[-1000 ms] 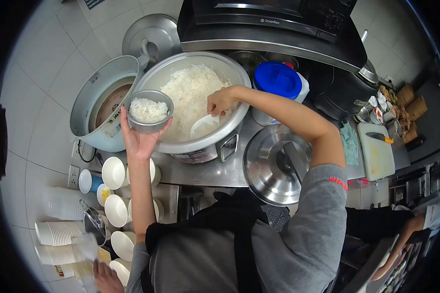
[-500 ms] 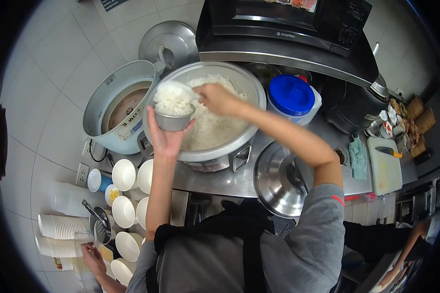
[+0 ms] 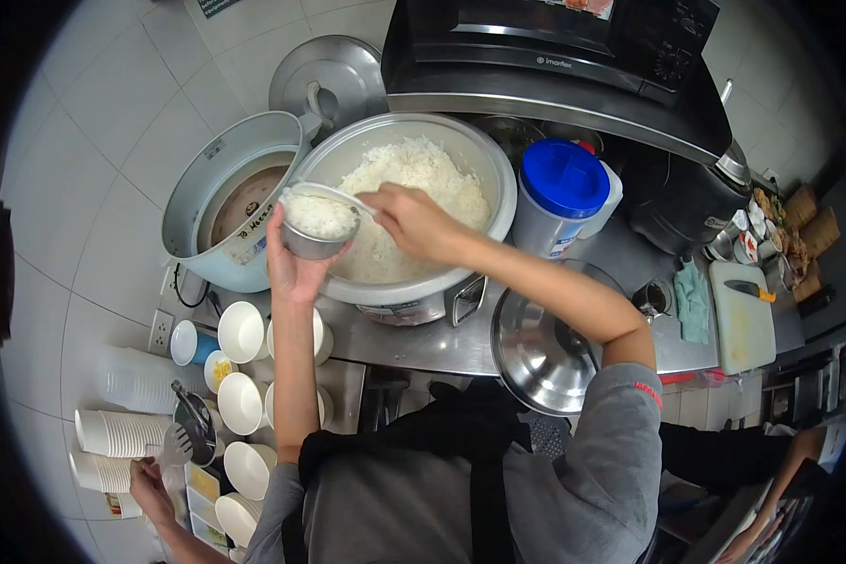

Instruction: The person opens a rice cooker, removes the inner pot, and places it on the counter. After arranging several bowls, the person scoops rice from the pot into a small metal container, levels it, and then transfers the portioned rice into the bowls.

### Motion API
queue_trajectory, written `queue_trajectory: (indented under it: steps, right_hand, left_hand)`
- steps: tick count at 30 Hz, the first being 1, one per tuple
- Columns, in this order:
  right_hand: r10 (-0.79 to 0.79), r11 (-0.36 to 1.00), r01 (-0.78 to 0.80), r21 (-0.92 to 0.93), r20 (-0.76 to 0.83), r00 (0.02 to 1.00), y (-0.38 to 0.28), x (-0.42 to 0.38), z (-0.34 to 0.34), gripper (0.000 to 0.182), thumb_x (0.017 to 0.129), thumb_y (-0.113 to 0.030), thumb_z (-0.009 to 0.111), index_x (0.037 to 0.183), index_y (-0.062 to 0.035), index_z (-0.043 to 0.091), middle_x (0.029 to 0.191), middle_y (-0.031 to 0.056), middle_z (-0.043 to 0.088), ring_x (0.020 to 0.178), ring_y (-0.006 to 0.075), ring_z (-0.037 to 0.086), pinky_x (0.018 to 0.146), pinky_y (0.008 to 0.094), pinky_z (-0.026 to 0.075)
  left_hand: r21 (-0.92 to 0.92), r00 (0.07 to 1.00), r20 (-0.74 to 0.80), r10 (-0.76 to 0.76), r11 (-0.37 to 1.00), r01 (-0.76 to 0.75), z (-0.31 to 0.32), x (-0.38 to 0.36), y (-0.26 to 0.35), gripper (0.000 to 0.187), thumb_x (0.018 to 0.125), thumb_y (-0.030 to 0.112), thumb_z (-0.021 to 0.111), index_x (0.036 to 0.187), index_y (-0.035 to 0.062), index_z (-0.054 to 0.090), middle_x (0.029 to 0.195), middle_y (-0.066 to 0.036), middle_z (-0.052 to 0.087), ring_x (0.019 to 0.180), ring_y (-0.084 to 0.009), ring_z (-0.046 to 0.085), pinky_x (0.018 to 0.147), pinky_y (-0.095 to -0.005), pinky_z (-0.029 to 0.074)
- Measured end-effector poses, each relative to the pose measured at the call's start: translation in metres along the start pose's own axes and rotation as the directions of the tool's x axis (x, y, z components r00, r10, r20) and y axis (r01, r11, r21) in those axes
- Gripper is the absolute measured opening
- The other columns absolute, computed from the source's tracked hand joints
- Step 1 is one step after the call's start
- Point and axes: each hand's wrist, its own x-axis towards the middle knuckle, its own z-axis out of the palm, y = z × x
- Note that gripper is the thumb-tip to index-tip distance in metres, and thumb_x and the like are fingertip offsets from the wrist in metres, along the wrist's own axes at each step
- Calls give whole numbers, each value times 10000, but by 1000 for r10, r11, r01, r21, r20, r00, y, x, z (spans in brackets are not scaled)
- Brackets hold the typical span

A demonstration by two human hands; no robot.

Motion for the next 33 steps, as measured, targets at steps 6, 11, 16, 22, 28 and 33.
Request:
queue_trajectory:
  steps: [6,11,16,22,28,33]
  right_hand:
    - [290,880,-220,-422,110,951,77,41,28,203,773,13,512,927,-53,627,787,119,633,787,269,613,807,418,378]
    - [248,756,-45,-653,222,943,94,62,73,148,768,-60,499,797,-63,644,769,126,651,791,269,629,902,438,262]
    - [294,812,-36,-583,355,887,78,59,74,139,772,-70,504,787,-63,642,764,128,648,792,270,624,897,435,260]
    - [242,896,1,-444,490,838,70,40,61,124,799,-109,551,867,-78,650,820,116,650,871,247,607,924,438,236]
    - [266,925,-43,-379,560,785,80,11,63,137,811,-203,590,883,-101,647,852,88,654,902,248,593,905,451,252]
    - [410,900,-115,-421,725,553,74,40,33,110,794,-156,584,871,-108,646,872,73,657,871,253,602,893,451,259]
  left_hand:
    - [-1,996,-52,79,997,-79,-8,-15,32,619,828,495,540,1305,133,384,1310,-118,439,1185,-303,450,924,-523,387]
    - [-43,998,-34,56,997,-58,-7,-22,36,612,829,500,539,1311,160,378,1322,-117,427,1206,-315,426,930,-551,369]
    - [-64,997,-50,59,996,-62,-15,-27,35,610,834,497,535,1315,158,374,1332,-123,414,1219,-322,412,943,-561,357]
    - [-65,996,-37,80,995,-82,-18,-28,38,608,836,486,536,1318,154,369,1337,-127,408,1226,-326,406,950,-570,349]
    - [-68,997,-8,80,994,-80,-26,-24,35,612,837,484,532,1323,150,365,1346,-126,401,1233,-324,400,954,-563,350]
    - [-68,997,13,76,995,-75,-35,-19,33,633,837,486,528,1332,135,353,1351,-130,396,1237,-321,399,961,-557,351]
